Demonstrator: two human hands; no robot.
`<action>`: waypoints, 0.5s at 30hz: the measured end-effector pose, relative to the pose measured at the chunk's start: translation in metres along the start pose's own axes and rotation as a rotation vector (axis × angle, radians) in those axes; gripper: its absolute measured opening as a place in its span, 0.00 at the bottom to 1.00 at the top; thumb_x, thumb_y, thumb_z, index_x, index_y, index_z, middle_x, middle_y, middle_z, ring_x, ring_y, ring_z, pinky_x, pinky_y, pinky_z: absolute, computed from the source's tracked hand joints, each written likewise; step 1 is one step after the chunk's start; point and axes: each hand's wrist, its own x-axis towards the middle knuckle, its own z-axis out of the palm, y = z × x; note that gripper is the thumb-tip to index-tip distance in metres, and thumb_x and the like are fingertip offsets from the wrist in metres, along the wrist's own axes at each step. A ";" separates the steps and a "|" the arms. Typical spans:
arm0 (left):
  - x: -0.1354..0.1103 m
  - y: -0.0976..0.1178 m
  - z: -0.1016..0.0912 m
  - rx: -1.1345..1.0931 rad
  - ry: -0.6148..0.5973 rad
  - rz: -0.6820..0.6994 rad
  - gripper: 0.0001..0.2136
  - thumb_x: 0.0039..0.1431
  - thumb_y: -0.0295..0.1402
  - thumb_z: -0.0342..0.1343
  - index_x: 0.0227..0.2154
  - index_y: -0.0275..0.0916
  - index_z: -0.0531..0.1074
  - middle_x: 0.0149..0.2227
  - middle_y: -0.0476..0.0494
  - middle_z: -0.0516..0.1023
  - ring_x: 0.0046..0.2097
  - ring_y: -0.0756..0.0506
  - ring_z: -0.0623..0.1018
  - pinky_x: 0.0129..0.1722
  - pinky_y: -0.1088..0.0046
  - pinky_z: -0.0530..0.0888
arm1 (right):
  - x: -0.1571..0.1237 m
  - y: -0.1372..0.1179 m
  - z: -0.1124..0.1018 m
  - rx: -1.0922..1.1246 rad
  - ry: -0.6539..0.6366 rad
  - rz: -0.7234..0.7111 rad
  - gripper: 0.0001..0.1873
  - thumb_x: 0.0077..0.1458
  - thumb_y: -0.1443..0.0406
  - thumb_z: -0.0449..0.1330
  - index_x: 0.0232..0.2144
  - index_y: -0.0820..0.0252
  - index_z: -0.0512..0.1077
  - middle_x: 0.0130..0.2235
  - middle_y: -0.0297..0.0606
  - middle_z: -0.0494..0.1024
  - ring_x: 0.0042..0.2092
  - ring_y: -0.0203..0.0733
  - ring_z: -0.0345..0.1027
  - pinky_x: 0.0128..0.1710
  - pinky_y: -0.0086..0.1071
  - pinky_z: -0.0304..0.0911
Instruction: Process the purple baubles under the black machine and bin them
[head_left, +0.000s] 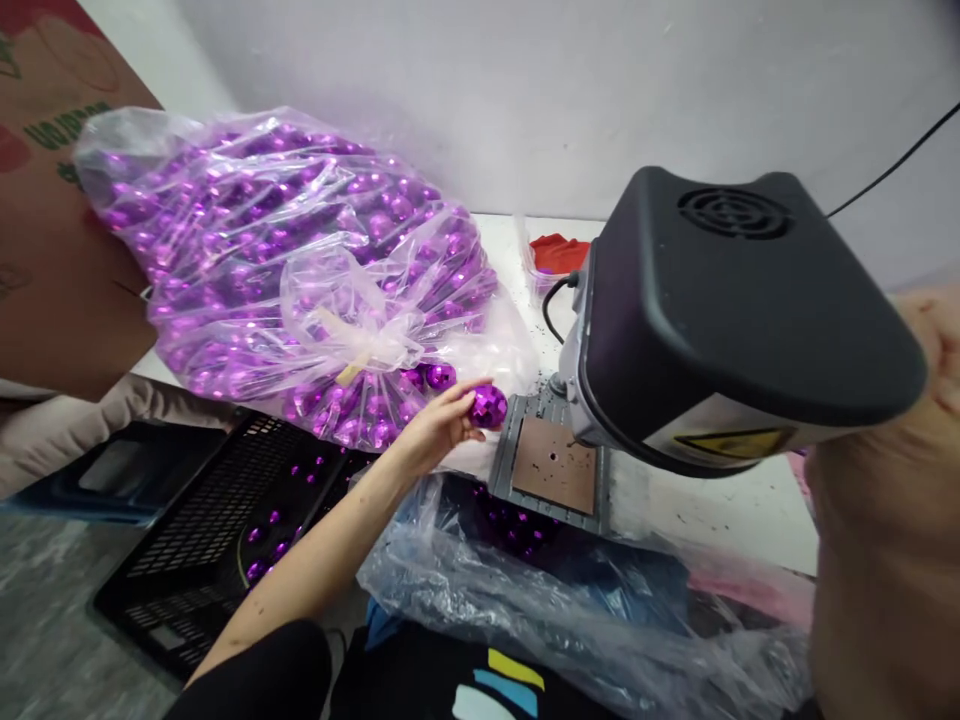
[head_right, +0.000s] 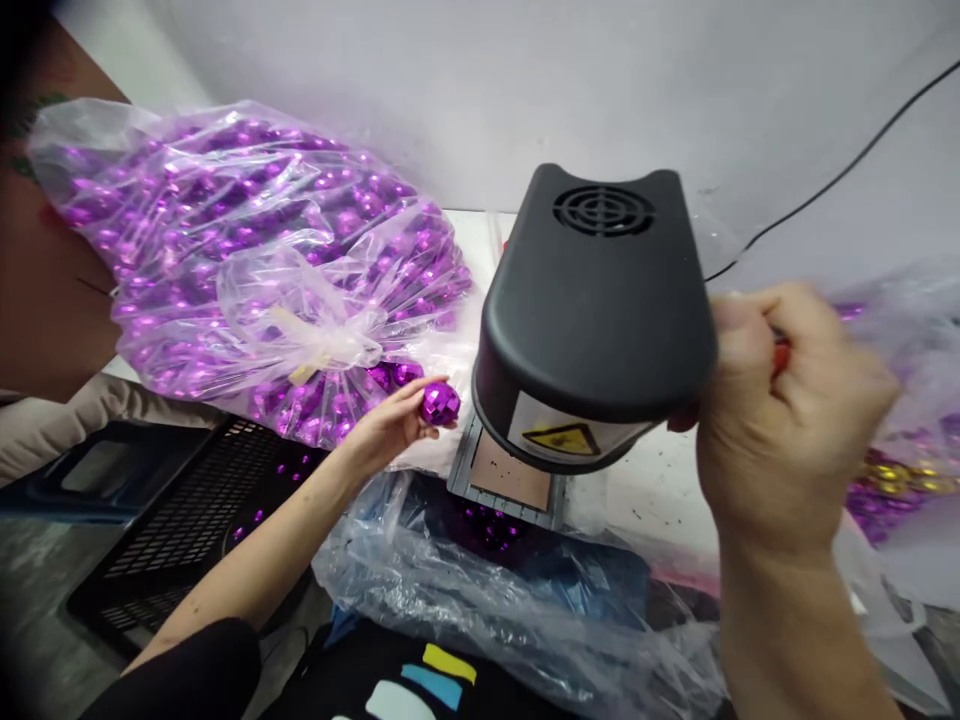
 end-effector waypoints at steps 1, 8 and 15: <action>-0.007 -0.007 0.004 -0.157 -0.041 -0.084 0.25 0.63 0.46 0.58 0.58 0.40 0.68 0.47 0.37 0.79 0.42 0.43 0.82 0.36 0.71 0.75 | 0.000 -0.002 0.002 0.011 0.008 0.022 0.19 0.62 0.54 0.55 0.30 0.66 0.70 0.21 0.30 0.58 0.23 0.20 0.52 0.22 0.23 0.44; -0.008 -0.039 0.036 -0.331 -0.030 -0.215 0.21 0.54 0.44 0.67 0.45 0.37 0.73 0.36 0.43 0.80 0.32 0.48 0.81 0.29 0.77 0.72 | 0.002 -0.010 0.005 0.045 -0.020 0.020 0.24 0.61 0.50 0.55 0.29 0.67 0.68 0.20 0.28 0.58 0.21 0.18 0.52 0.19 0.20 0.46; 0.007 -0.056 0.063 0.224 0.024 0.055 0.20 0.56 0.42 0.66 0.48 0.37 0.75 0.46 0.43 0.80 0.47 0.45 0.78 0.48 0.71 0.73 | 0.003 -0.010 0.006 0.092 -0.033 0.014 0.29 0.58 0.43 0.55 0.28 0.66 0.64 0.18 0.26 0.54 0.17 0.21 0.48 0.14 0.20 0.46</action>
